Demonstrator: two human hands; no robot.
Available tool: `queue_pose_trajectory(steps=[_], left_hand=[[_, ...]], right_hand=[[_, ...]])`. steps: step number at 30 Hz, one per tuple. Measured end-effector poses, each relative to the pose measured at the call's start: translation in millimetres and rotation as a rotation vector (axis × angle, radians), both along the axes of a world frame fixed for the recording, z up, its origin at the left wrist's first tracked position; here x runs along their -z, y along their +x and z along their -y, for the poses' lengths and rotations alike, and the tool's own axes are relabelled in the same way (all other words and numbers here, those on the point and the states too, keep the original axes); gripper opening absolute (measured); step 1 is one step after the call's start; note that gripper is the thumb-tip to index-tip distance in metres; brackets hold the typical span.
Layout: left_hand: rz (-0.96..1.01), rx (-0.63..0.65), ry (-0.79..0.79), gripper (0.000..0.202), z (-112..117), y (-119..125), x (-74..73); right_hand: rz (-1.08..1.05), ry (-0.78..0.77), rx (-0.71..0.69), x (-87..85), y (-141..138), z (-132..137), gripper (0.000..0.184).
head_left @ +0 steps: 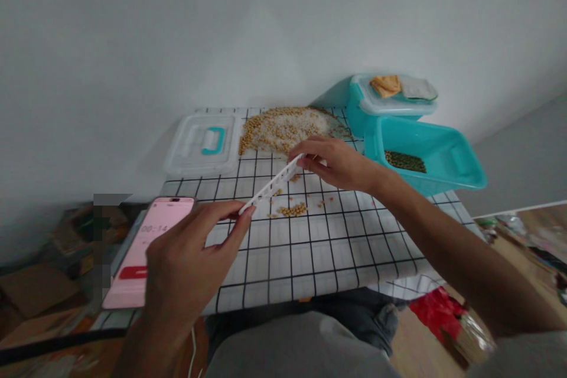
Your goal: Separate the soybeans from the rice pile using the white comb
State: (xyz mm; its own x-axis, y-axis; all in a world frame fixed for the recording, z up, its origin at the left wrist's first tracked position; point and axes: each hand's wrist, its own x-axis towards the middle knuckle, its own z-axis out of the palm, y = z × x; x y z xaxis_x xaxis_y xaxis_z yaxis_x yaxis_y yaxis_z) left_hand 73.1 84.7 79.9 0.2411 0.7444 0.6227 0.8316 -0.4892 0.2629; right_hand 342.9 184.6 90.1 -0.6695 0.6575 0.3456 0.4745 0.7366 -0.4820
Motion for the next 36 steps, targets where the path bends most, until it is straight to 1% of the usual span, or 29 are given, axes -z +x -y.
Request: queue_pose_trajectory(steps=[3, 7, 11, 13, 16, 19, 22, 26, 28, 31, 36], left_hand=[[0.007, -0.006, -0.012, 0.015, 3, 4, 1.2], [0.018, -0.034, 0.003, 0.019, 4, 1, 1.8], [0.085, -0.102, 0.076, 0.024, 6, -7, -3.2], [0.110, -0.102, 0.090, 0.026, 9, -10, -6.5], [0.093, -0.051, 0.063, 0.028, 17, -11, -8.7], [0.030, 0.036, 0.025, 0.026, 25, -6, -4.5], [0.014, 0.101, 0.049, 0.028, 27, 3, 4.2], [0.039, 0.129, 0.066, 0.029, 27, 14, 14.6], [0.056, 0.149, 0.044, 0.027, 28, 19, 17.6], [0.082, 0.184, -0.011, 0.025, 31, 27, 19.6], [0.168, 0.236, -0.058, 0.025, 30, 45, 20.0]], right_hand=[[0.002, -0.003, 0.020, 0.2, 2, 2, 0.025], [-0.039, 0.005, 0.043, -1.4, -2, 5, 0.025], [-0.066, 0.024, 0.051, -10.5, -9, 15, 0.024], [-0.082, 0.024, 0.054, -16.5, -11, 24, 0.024], [-0.108, 0.023, 0.079, -22.3, -7, 36, 0.024], [-0.123, 0.013, 0.099, -20.7, -2, 41, 0.024], [-0.112, 0.000, 0.090, -11.9, -2, 32, 0.024], [-0.070, -0.012, 0.022, 2.0, -11, 12, 0.024], [-0.053, -0.020, 0.008, 5.5, -13, 8, 0.024], [-0.029, -0.041, 0.021, 5.3, -8, 12, 0.028], [0.011, -0.040, 0.099, 0.2, 7, 25, 0.029]])
